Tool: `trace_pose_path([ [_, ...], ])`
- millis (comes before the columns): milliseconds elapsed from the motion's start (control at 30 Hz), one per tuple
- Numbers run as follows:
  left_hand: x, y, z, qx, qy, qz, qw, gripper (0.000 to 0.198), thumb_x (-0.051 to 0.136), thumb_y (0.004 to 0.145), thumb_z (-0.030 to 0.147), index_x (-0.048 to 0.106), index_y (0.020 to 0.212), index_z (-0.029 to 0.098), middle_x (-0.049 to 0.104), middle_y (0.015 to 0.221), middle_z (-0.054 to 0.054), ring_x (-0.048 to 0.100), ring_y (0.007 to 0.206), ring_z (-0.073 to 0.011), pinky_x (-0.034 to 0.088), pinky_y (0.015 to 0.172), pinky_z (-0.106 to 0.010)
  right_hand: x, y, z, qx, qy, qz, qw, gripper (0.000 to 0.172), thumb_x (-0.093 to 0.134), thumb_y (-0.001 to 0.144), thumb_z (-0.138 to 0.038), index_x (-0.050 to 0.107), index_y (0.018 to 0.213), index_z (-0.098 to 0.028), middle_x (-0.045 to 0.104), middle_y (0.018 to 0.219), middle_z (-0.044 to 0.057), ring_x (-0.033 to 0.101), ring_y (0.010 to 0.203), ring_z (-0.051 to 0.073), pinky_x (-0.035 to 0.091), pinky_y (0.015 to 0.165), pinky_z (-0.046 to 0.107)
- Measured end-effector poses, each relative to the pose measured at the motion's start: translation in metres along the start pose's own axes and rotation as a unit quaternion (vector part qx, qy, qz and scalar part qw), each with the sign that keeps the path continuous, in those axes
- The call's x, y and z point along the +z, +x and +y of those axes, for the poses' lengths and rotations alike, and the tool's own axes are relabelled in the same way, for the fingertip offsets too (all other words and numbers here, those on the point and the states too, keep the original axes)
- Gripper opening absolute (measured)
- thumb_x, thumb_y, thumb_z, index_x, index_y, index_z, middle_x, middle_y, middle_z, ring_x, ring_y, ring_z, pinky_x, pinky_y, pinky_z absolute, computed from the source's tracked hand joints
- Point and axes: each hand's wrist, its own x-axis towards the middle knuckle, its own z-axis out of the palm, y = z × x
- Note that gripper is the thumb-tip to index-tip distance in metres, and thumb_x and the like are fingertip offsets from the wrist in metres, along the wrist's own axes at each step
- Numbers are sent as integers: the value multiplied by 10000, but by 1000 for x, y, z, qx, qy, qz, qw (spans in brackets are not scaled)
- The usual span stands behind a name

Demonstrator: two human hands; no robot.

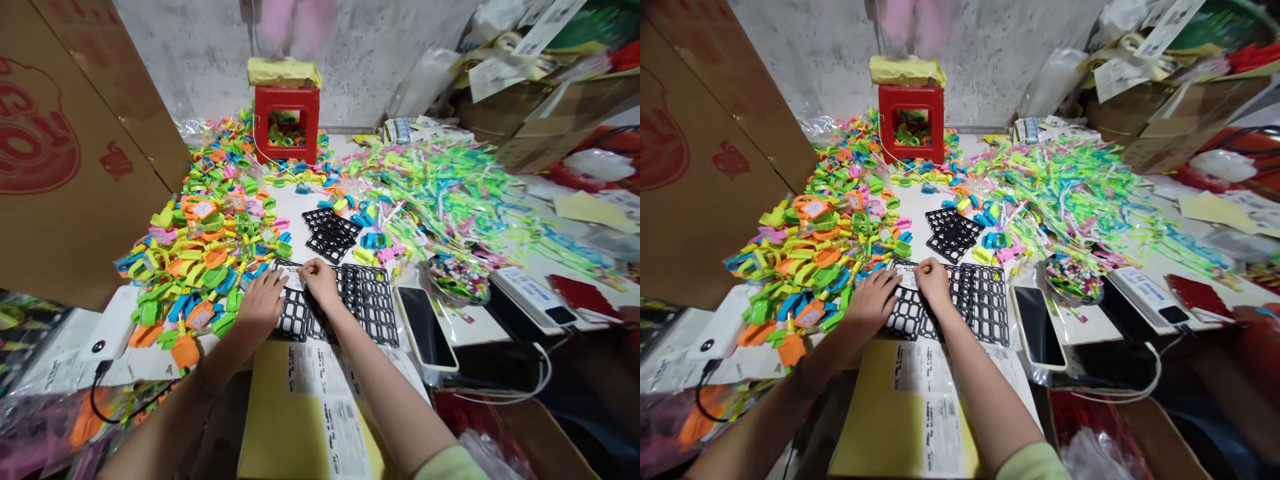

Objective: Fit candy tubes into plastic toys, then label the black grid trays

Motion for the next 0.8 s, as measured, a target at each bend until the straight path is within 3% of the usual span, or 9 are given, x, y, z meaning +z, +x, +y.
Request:
trace_pose_path([
  [233,13,-4,-3,10,44,-33,998,311,535,897,209,642,1187,174,675,1218,-104,557,1171,-329,380,987,-491,-7,-4,0,-27,-123,-26,992,61,589,780,-201,556,728,-201,613,664,-9,557,612,147,412,617,245],
  [300,14,-7,-3,16,54,-27,998,299,521,908,203,646,1177,162,677,1213,-111,560,1169,-330,378,986,-501,-10,-8,-5,-44,-166,-22,985,28,606,789,-179,591,808,-192,653,819,41,584,736,182,424,683,276],
  [333,15,-8,-3,20,59,-25,998,303,518,910,198,643,1184,156,674,1222,-114,559,1174,-331,380,987,-505,-11,-11,-8,-61,-204,-16,977,93,616,797,-176,610,889,-181,658,929,80,591,820,209,432,721,299],
  [433,20,-14,-4,34,71,-20,997,308,497,920,180,639,1191,146,660,1257,-115,566,1183,-315,392,1000,-497,-13,-25,-14,-169,-366,-19,915,374,573,874,-188,548,1244,-137,575,1259,182,547,1089,283,428,889,396],
  [533,27,-19,-3,38,87,-18,995,315,444,932,148,646,1173,131,645,1284,-122,581,1188,-285,411,1011,-471,-10,-44,-11,-260,-449,-108,848,454,451,975,-283,434,1417,-181,461,1459,143,430,1309,281,277,1102,487],
  [633,33,-24,-4,34,102,-22,994,345,415,929,112,631,1198,107,628,1303,-146,589,1195,-274,437,996,-448,-6,-57,0,-227,-457,-173,842,481,330,1018,-398,393,1458,-216,359,1539,81,323,1414,244,137,1172,523],
  [800,34,-24,-7,37,98,-46,993,378,399,929,102,617,1238,100,610,1329,-141,579,1219,-272,468,966,-424,0,-58,13,-152,-461,-117,866,572,276,1015,-471,333,1495,-165,266,1568,107,259,1450,248,74,1185,521],
])
